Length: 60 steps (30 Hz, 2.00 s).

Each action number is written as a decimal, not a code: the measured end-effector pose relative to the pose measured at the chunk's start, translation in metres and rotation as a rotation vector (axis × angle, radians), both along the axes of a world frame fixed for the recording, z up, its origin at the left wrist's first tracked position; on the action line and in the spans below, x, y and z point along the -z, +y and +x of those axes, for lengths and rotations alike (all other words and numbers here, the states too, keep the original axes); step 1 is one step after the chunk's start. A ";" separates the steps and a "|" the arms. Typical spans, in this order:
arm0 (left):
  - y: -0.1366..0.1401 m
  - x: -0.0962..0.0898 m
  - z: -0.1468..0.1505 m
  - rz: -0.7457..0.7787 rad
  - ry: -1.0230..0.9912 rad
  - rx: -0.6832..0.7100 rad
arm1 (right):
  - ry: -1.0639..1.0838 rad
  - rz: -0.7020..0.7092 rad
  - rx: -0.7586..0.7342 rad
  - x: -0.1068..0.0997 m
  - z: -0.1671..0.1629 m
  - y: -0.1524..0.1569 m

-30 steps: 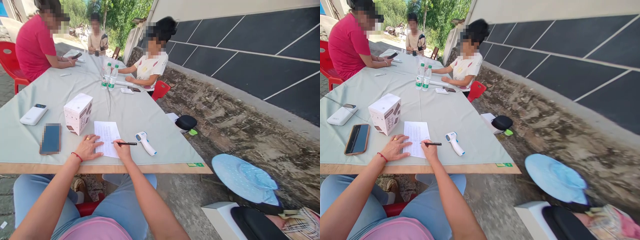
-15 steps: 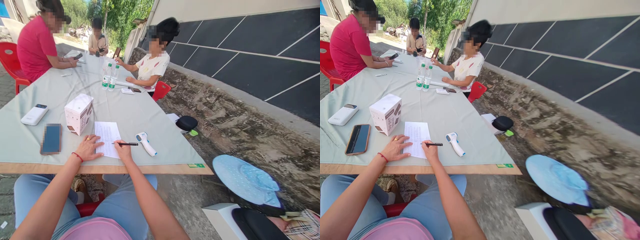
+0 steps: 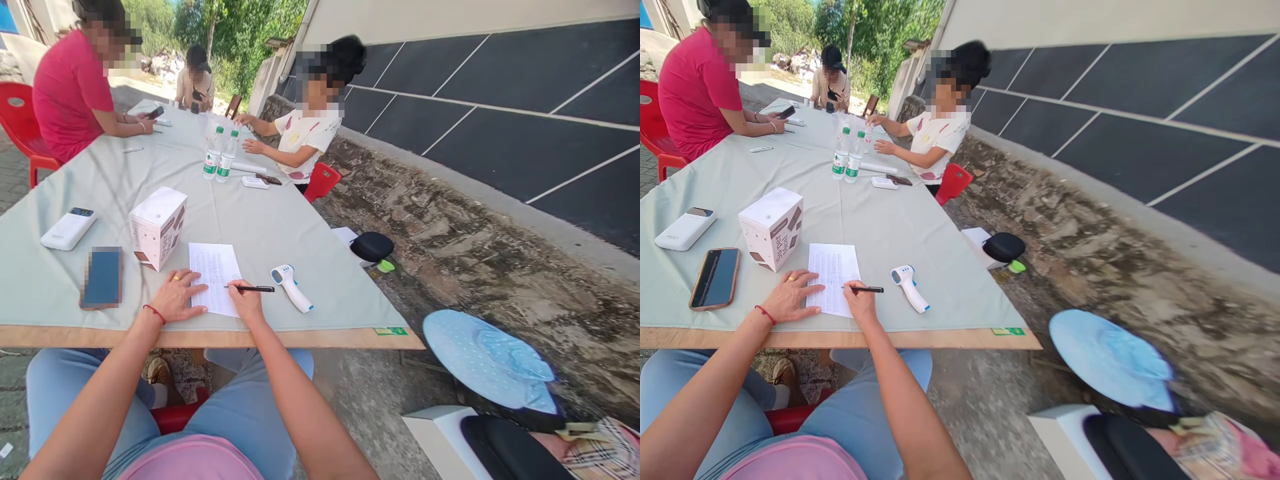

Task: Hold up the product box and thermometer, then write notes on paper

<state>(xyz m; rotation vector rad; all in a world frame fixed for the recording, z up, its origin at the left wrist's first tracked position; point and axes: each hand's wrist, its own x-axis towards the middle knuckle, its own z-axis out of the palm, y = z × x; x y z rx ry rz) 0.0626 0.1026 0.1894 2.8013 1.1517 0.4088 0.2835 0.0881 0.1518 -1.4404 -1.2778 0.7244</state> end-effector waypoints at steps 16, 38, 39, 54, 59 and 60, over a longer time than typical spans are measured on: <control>0.000 0.001 0.000 -0.002 -0.007 0.005 | 0.022 0.013 0.027 0.000 -0.001 0.000; 0.000 0.000 0.000 -0.016 -0.018 0.002 | 0.001 0.018 0.055 0.001 0.001 -0.001; 0.000 0.000 0.000 -0.018 -0.016 0.002 | -0.003 0.016 0.051 0.001 0.001 0.000; -0.003 -0.003 -0.005 0.204 -0.458 -0.320 | -0.313 0.225 0.123 0.009 0.014 0.002; 0.011 -0.001 -0.021 0.458 -0.776 -0.789 | -0.711 0.187 0.029 0.008 0.035 0.015; 0.016 0.000 -0.024 0.441 -0.806 -0.830 | -0.781 0.166 -0.010 0.007 0.038 0.017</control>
